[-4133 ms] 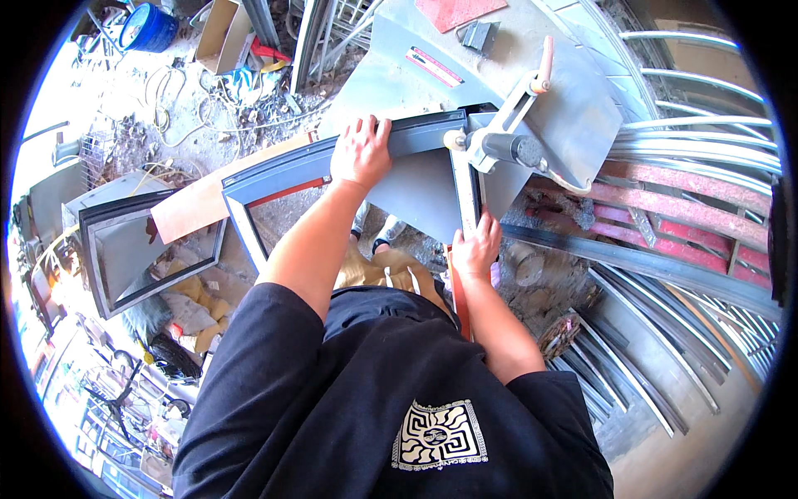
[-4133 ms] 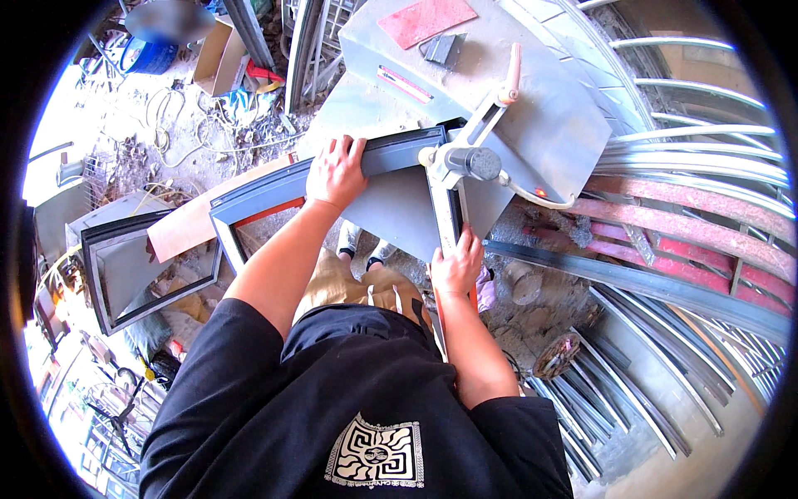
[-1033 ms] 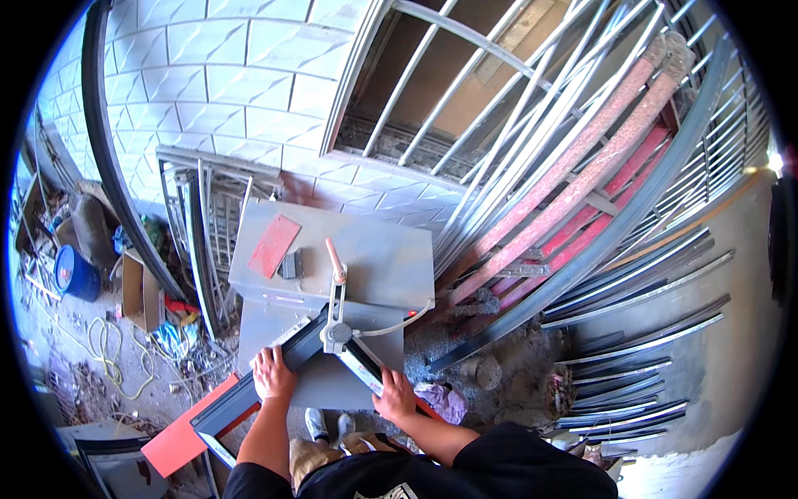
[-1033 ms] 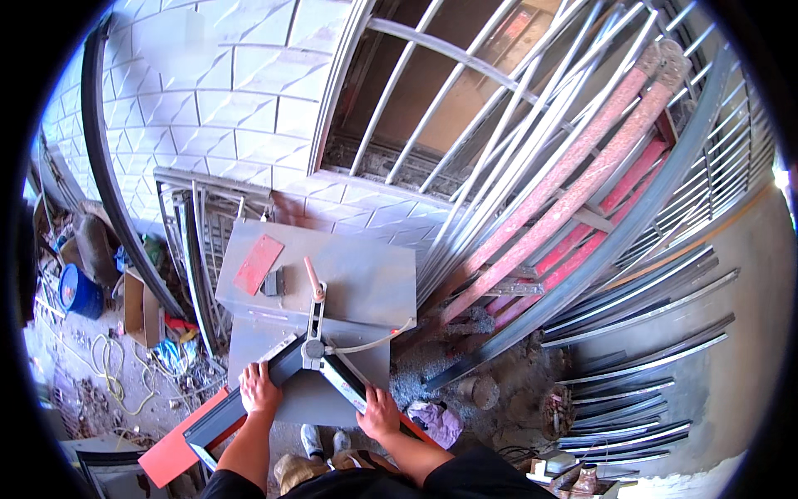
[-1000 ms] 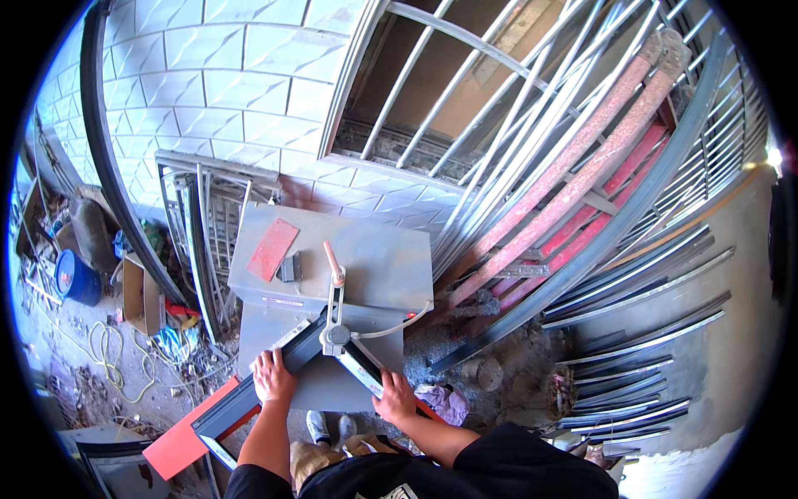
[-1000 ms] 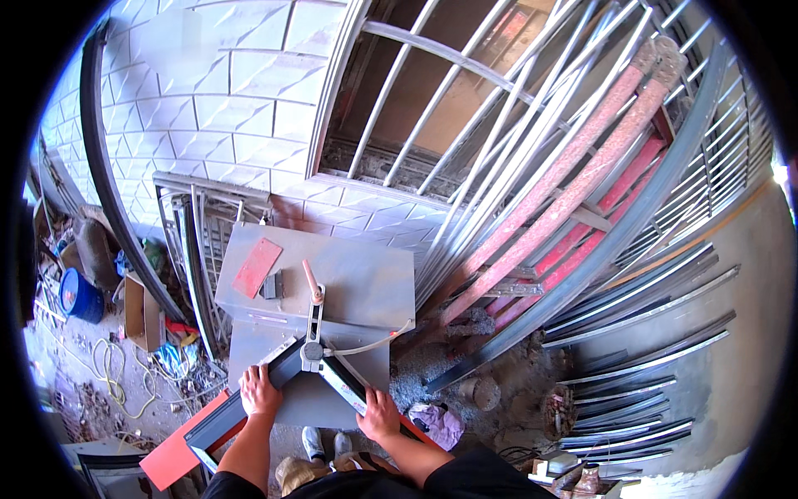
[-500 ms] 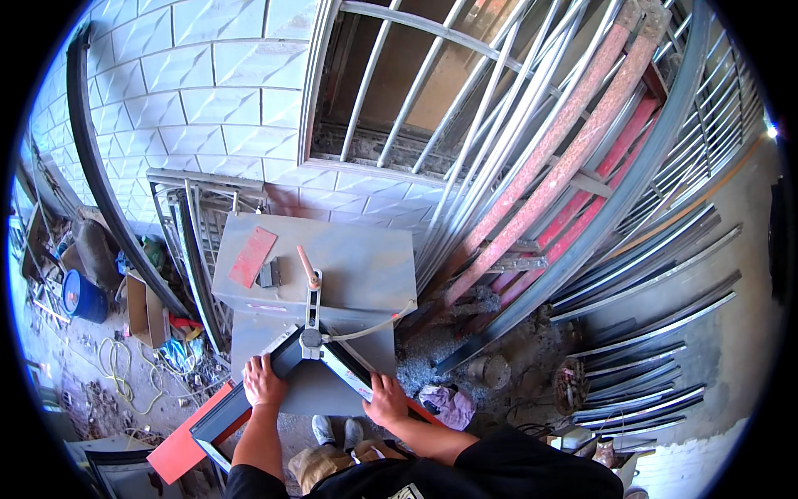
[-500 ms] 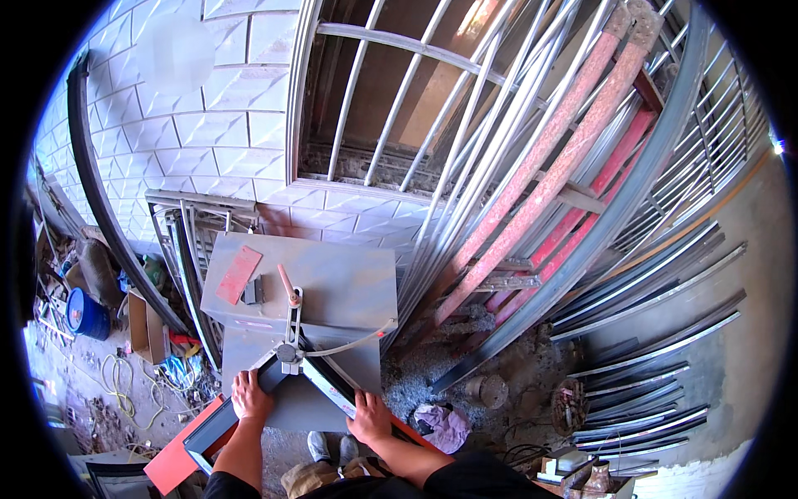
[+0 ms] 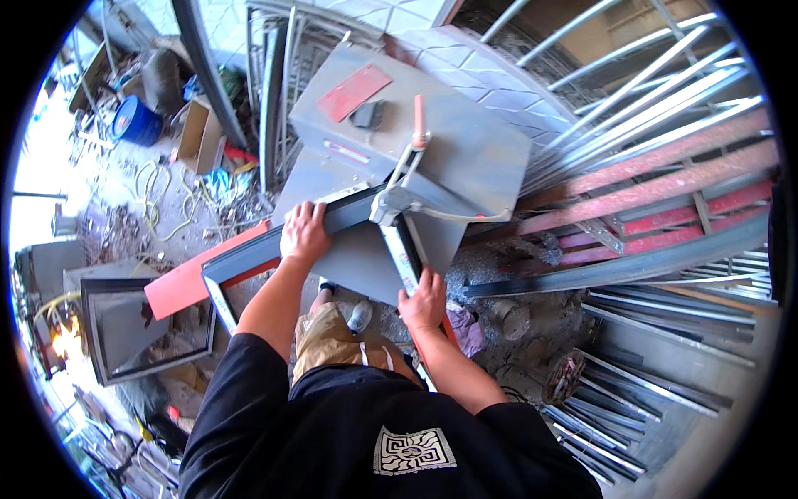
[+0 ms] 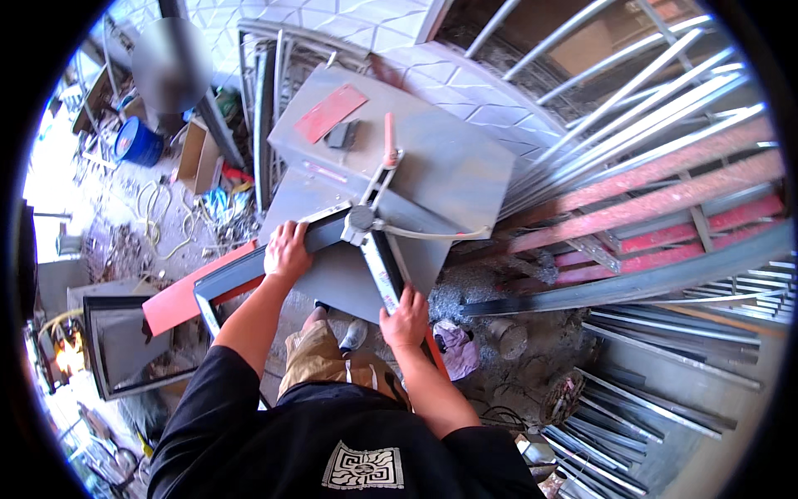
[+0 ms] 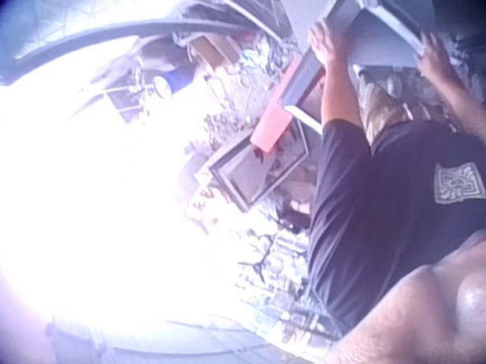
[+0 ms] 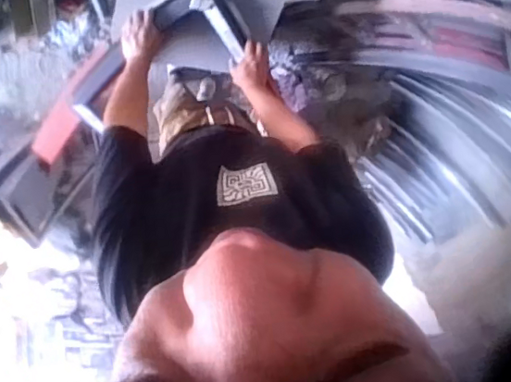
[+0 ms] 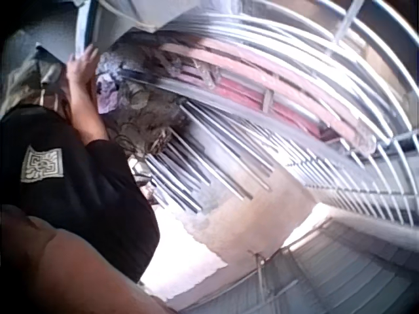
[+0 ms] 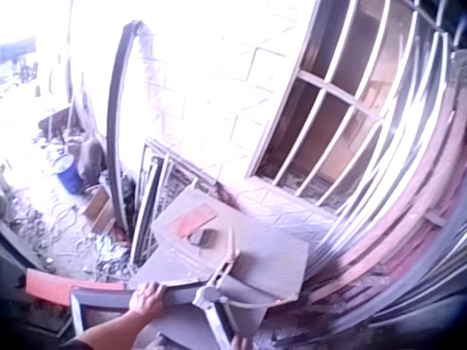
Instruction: The person plugs in a yellow cord and then places a metal window frame onto a specialized corner clamping machine. The person positions the frame, uses the machine's lever to secure it, and then lifts the frame away after the corners are joined.
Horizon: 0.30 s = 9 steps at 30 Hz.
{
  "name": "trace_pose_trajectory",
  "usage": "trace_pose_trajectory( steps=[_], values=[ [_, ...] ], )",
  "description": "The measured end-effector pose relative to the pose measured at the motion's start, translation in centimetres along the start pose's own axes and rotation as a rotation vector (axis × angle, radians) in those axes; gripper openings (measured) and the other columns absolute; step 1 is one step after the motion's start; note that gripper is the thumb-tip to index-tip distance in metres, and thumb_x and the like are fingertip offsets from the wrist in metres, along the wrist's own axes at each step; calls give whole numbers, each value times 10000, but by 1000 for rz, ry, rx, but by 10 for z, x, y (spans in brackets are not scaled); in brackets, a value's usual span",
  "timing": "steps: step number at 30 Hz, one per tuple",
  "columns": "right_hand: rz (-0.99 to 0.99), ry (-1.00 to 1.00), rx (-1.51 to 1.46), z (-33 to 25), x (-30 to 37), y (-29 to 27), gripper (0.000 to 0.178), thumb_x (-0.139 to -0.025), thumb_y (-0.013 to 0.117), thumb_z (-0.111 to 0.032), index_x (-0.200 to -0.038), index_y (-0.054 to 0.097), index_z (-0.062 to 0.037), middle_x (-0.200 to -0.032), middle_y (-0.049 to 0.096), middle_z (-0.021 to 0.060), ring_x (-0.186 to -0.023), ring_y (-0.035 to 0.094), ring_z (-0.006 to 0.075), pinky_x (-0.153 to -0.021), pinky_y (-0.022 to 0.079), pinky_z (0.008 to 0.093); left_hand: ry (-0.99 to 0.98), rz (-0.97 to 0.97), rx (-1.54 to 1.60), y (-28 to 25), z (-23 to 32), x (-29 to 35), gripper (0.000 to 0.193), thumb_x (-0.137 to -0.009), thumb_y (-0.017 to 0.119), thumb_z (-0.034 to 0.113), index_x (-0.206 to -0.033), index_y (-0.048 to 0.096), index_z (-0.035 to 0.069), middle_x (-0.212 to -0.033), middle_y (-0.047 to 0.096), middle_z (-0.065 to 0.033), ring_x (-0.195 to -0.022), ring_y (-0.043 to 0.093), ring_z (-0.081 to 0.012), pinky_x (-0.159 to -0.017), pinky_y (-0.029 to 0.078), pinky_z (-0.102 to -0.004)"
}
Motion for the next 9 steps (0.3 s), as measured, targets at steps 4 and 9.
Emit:
trace_pose_trajectory(
  steps=[4, 9],
  values=[
    [39, -90, -56, -4, -3, 7, 878, -871, 896, -396, -1564, 560, 24, -1419, 634, 260, -1302, 617, 464, -1151, 508, 557, -25, 6, 18, 4, -11, 4, 588, -814, 836, 166, -1382, 685, 145, -1279, 682, -132, -1268, 666, -370, -1077, 564, -515],
    [62, -105, -222, -33, 0, -25, 993, -909, 901, -476, -1649, 483, 36, -1538, 590, 288, -1422, 564, 489, -1225, 458, 578, -1, 32, 48, 3, -14, 13, 490, -864, 751, 169, -1347, 689, 115, -1248, 683, -160, -1227, 674, -375, -1070, 564, -518]
  ],
)
Point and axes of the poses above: each hand's wrist, its own x-axis away from the middle knuckle, its own y-axis out of the palm, z = x × y, the point moved 10 cm from there along -x, towards the middle knuckle
